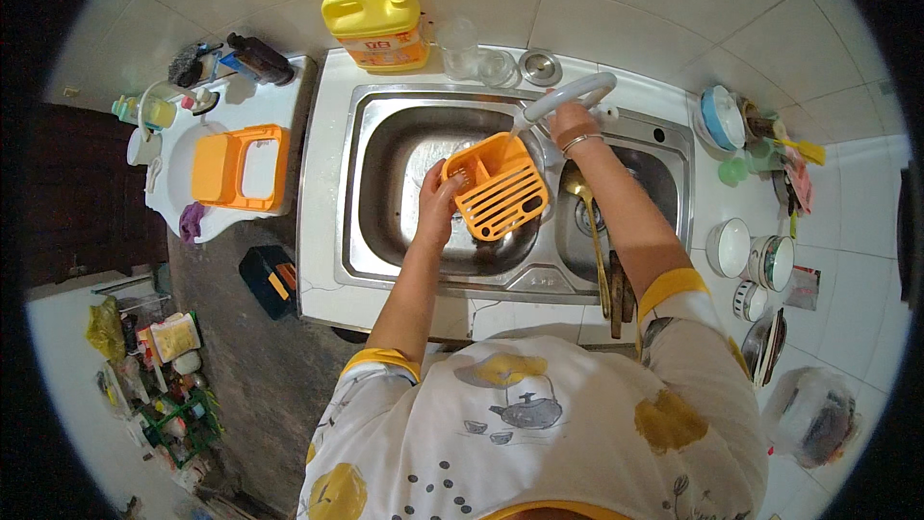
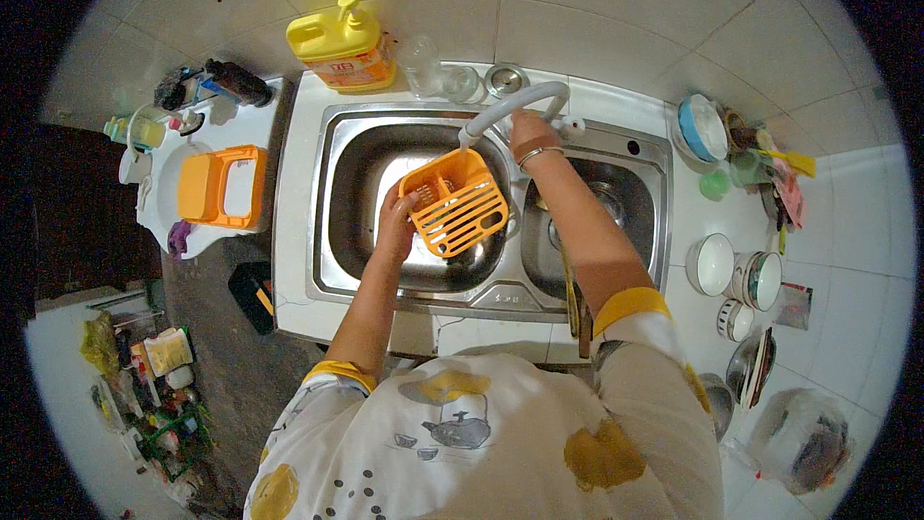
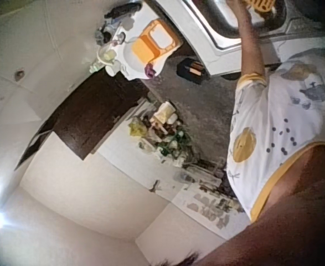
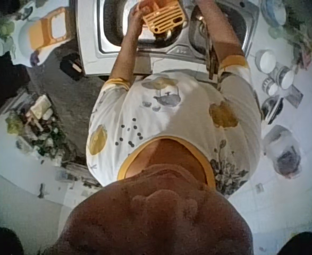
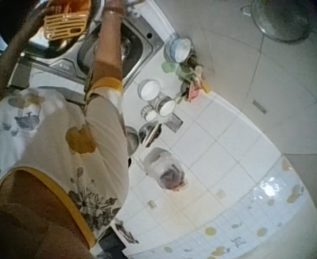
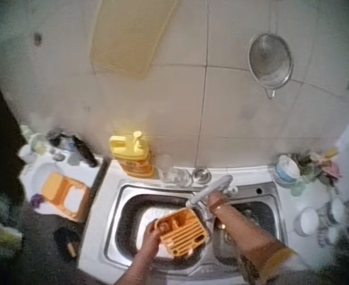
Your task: The person washes an orange plastic dish rack in a kitchen sink using a yellow brush and running water. They scrub the rack thoroughly, rinse it, and then place it on the counter next to the sink.
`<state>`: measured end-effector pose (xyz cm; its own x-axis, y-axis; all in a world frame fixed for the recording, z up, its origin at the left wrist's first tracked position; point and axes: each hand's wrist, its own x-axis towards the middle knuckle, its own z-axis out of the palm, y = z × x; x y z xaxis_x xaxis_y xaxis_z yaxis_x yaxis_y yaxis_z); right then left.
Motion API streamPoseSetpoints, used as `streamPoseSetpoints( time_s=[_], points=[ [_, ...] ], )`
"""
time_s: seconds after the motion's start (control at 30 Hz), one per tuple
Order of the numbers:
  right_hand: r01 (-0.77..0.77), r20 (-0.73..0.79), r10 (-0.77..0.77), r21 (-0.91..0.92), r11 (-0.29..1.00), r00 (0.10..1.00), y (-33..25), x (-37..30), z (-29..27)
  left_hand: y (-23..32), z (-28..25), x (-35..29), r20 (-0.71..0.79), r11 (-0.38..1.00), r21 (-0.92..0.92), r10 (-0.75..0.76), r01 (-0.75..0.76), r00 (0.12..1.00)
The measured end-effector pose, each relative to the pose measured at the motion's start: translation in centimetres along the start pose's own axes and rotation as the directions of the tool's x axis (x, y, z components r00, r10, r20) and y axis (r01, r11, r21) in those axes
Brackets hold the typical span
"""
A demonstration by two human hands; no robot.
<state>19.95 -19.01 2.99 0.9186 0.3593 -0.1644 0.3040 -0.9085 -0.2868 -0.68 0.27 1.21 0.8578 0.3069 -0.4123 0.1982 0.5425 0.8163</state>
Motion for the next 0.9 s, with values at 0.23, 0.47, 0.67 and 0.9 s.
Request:
streamPoseSetpoints(
  time_s=[0.23, 0.47, 0.67, 0.9],
  points=[
    [-0.152, 0.062, 0.156, -0.055, 0.987, 0.986, -1.6, 0.4, -0.8, 1.0, 0.3, -0.4, 0.025, 0.996, -0.088, 0.002, 0.0, 1.0],
    [0.028, -0.259, 0.064, 0.336, 0.941, 0.964, -0.4, -4.4, 0.2, 1.8, -0.7, -0.3, 0.112, 0.993, -0.111, 0.054, -0.041, 0.992],
    [-0.256, 0.256, 0.094, 0.735, 0.628, 0.962, -2.5, -13.1, 3.5, 1.5, -2.5, 0.3, 0.025, 0.998, 0.05, -0.051, 0.05, 0.998],
    [-0.116, 0.046, 0.133, 0.808, 0.577, 0.99, -3.2, -16.8, 8.0, -1.3, -3.9, 0.4, 0.005, 0.974, -0.004, -0.226, 0.226, 0.974]
  ],
)
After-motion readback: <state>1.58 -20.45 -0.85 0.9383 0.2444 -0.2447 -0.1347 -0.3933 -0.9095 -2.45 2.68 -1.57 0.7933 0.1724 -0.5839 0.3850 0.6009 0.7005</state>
